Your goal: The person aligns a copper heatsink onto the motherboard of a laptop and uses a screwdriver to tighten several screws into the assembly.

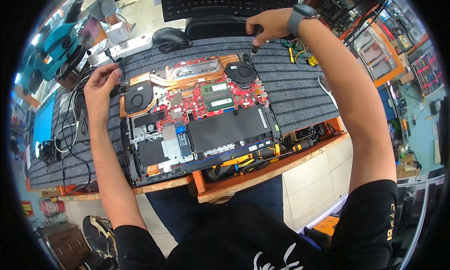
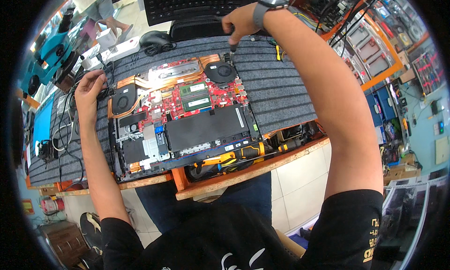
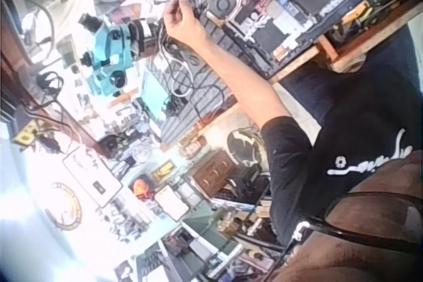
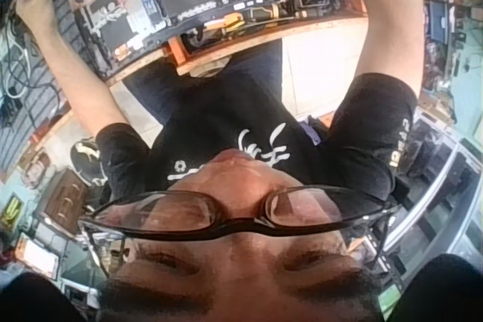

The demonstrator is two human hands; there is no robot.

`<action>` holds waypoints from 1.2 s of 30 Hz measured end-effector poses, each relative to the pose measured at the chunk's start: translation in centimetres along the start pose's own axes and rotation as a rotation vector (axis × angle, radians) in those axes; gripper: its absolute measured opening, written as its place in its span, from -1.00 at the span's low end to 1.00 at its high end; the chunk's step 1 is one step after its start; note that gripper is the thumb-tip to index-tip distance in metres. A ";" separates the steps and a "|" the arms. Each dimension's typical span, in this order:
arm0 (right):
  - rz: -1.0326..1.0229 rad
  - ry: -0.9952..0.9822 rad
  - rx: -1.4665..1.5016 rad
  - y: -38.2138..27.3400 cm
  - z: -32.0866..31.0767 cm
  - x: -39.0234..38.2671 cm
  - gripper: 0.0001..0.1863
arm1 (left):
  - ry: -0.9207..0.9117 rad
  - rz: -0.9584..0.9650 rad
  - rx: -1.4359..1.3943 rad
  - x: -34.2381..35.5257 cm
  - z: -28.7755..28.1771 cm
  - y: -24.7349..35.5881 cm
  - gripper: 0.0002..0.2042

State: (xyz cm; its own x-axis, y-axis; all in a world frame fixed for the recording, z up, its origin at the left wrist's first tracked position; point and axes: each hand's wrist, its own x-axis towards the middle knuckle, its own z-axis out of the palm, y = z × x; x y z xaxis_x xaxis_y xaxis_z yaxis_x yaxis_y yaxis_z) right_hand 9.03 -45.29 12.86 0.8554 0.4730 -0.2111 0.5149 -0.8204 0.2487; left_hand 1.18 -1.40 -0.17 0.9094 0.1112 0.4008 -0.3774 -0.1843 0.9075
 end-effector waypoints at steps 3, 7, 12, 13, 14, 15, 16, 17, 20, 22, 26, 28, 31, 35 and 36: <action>-0.074 -0.004 0.011 0.3 -0.4 0.1 -0.52 | 0.000 0.003 -0.024 0.1 0.1 0.0 -0.80; 0.198 -0.192 -0.085 -1.3 -0.8 1.1 -0.61 | 0.010 -0.022 -0.028 -0.1 0.4 0.5 -0.79; 0.004 -0.061 0.066 -1.4 -1.1 0.1 -0.70 | -0.005 -0.004 -0.042 -0.1 0.2 0.3 -0.79; 0.006 -0.063 0.039 -1.7 -1.2 0.2 -0.70 | 0.000 -0.007 -0.041 -0.1 0.3 0.2 -0.79; 0.007 -0.066 0.013 -2.0 -1.3 0.3 -0.69 | 0.005 -0.011 -0.039 -0.1 0.4 0.2 -0.79; 0.008 -0.068 -0.014 -2.0 -1.4 0.4 -0.69 | 0.002 -0.010 -0.042 -0.1 0.4 0.2 -0.79; -0.002 -0.063 -0.007 -1.9 -1.2 0.4 -0.69 | 0.000 -0.009 -0.045 -0.1 0.4 0.2 -0.79; -0.011 -0.057 0.000 -1.5 -0.9 0.5 -0.68 | -0.001 -0.009 -0.048 -0.2 0.4 0.1 -0.79; 0.016 -0.044 0.014 -1.3 -0.8 0.2 -0.66 | -0.010 -0.059 -0.081 0.0 0.3 0.4 -0.78; 0.012 -0.017 0.026 -1.2 -0.6 0.1 -0.65 | -0.019 -0.084 -0.089 0.0 0.3 0.2 -0.79; -0.003 0.046 0.128 -0.6 -0.8 -0.5 -0.68 | -0.039 -0.063 -0.097 -0.2 0.8 0.4 -0.78; -0.014 0.193 0.320 -1.3 -1.8 -3.0 -0.71 | -0.061 -0.027 -0.127 -0.4 0.7 0.3 -0.77; -0.137 0.473 0.894 -2.7 -0.4 -7.6 -0.71 | -0.031 -0.045 -0.164 -1.3 1.9 2.2 -0.78; -0.090 0.687 1.302 -8.4 4.2 -14.5 -0.68 | -0.156 -0.069 -0.200 -6.2 7.2 8.0 -0.82; -0.105 0.730 1.284 -9.9 6.3 -15.9 -0.69 | -0.218 -0.068 -0.201 -8.2 8.6 9.3 -0.81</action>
State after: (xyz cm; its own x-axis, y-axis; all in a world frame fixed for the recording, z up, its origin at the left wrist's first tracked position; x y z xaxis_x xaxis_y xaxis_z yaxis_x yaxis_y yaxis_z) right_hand -9.98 -46.68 7.83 0.8568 0.2806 0.4327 0.5071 -0.3055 -0.8059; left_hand -8.27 -12.42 3.89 0.9417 -0.0996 0.3214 -0.3214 0.0161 0.9468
